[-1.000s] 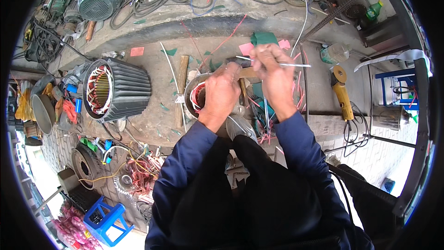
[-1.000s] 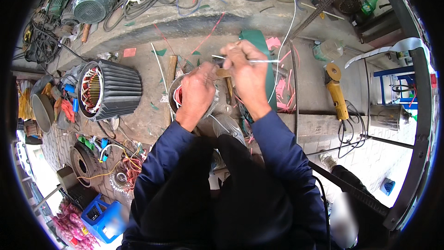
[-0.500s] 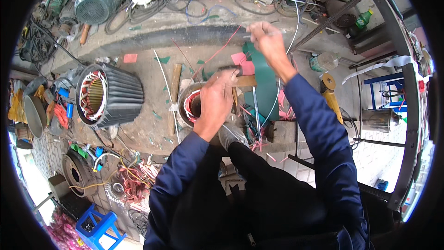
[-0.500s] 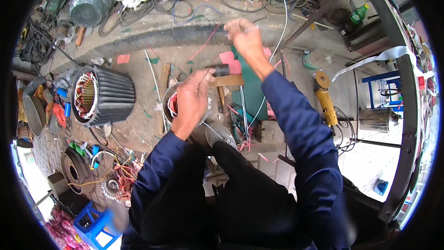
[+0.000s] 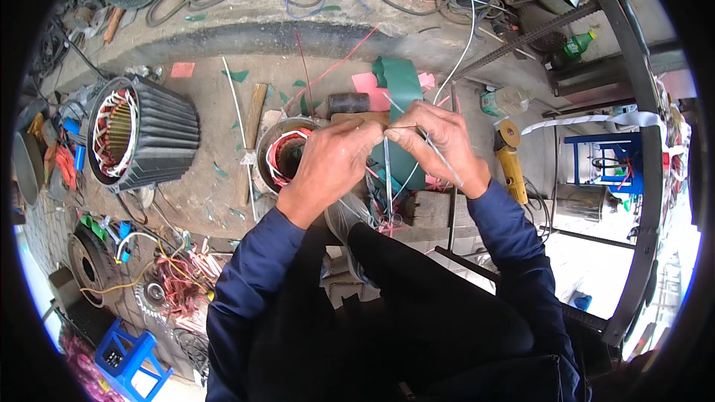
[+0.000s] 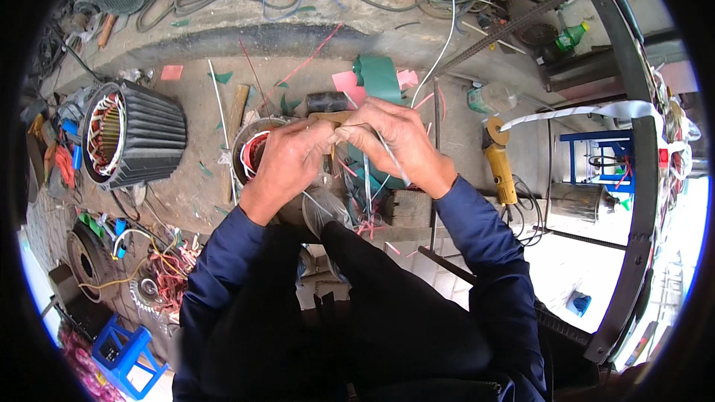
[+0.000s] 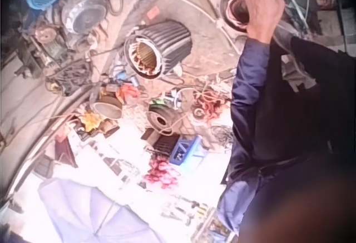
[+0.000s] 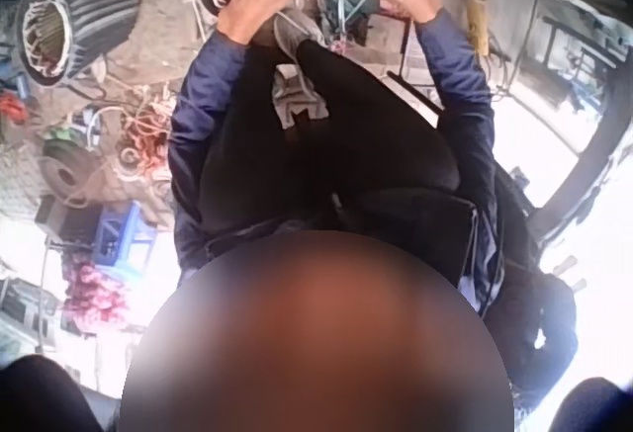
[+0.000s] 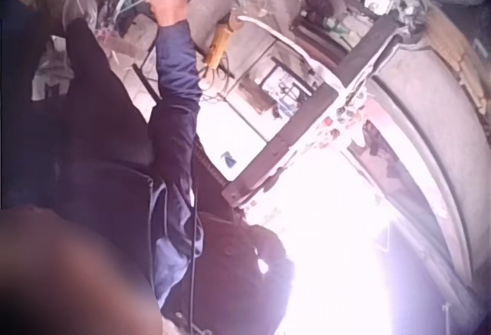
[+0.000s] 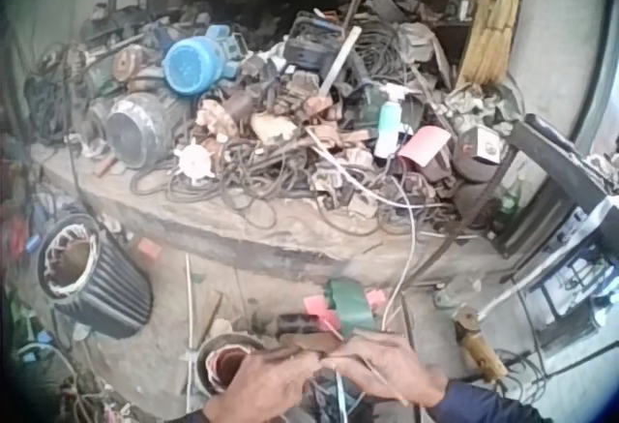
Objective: The person sits on the floor and winds white wire around a motor stator, using both hands to guide and secure the wire into the slots. The person repeatedly pulls, wraps, and adjusts the wire, occasionally using a tool to press the wire into place.
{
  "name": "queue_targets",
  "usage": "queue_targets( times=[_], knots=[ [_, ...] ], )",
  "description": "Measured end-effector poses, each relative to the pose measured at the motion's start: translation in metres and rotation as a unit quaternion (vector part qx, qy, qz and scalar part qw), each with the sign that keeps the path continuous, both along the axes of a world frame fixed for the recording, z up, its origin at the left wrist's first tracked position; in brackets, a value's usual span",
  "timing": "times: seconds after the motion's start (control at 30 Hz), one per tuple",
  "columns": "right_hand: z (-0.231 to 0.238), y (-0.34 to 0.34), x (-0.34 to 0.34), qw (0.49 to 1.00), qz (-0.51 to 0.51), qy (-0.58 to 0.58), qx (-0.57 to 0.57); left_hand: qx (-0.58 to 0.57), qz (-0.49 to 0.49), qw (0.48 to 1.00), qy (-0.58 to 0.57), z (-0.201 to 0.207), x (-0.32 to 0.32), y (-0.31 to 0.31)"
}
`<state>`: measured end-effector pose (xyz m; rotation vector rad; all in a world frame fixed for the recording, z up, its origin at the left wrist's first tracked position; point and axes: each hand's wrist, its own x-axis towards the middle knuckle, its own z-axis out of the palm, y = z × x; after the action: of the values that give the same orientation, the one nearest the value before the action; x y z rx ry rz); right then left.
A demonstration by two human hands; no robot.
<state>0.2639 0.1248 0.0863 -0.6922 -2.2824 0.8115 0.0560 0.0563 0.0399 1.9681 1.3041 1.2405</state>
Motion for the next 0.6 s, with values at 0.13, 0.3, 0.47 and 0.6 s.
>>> queue_targets(
  times=[0.13, 0.3, 0.47, 0.6],
  knots=[
    [0.016, 0.003, 0.001, 0.989, 0.043, -0.062, 0.130, 0.005, -0.007, 0.999, 0.035, -0.001, 0.002, -0.002],
    [0.057, -0.008, 0.023, 0.993, -0.031, 0.110, -0.004, 0.038, 0.029, 0.999, 0.002, -0.001, -0.001, -0.001],
    [0.052, 0.003, 0.024, 0.976, -0.054, 0.152, -0.147, -0.004, 0.007, 0.997, -0.077, 0.001, -0.003, 0.000],
    [0.026, 0.000, 0.005, 0.970, -0.016, 0.041, -0.239, -0.031, -0.036, 0.993, -0.112, 0.002, -0.015, 0.000]
  ],
)
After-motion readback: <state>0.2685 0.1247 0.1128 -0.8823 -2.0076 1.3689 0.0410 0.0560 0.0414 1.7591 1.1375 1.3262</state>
